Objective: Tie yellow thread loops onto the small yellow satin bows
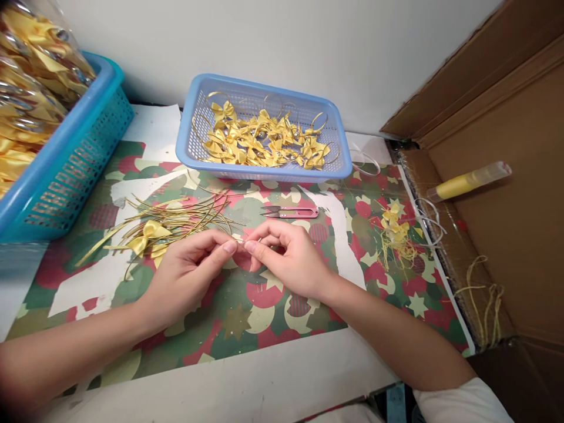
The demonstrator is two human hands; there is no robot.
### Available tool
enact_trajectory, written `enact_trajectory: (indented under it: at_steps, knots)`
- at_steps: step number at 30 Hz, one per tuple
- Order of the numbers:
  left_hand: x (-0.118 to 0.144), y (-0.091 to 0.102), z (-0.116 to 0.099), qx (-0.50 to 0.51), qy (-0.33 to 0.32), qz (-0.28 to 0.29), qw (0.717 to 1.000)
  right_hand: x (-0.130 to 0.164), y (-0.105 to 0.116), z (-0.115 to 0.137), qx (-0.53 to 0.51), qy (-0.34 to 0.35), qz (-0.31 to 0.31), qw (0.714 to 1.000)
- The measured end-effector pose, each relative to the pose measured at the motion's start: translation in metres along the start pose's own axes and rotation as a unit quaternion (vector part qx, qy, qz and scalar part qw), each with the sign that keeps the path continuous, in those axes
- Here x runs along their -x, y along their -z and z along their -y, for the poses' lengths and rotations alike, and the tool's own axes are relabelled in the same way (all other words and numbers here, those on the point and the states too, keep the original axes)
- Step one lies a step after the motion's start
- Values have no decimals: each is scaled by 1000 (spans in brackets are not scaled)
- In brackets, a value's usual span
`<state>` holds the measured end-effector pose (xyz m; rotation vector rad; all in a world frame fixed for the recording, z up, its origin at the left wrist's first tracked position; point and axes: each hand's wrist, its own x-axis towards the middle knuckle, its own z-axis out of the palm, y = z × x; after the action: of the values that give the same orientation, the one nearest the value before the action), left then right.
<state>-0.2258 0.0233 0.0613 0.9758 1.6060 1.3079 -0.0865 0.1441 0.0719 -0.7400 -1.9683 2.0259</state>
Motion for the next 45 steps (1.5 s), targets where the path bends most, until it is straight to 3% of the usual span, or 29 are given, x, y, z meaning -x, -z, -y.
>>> enact_trajectory:
  at_steps: [45]
  knots:
    - [-2, -1, -1, 6, 7, -8, 1000, 0, -2, 0, -11, 2, -9, 1000]
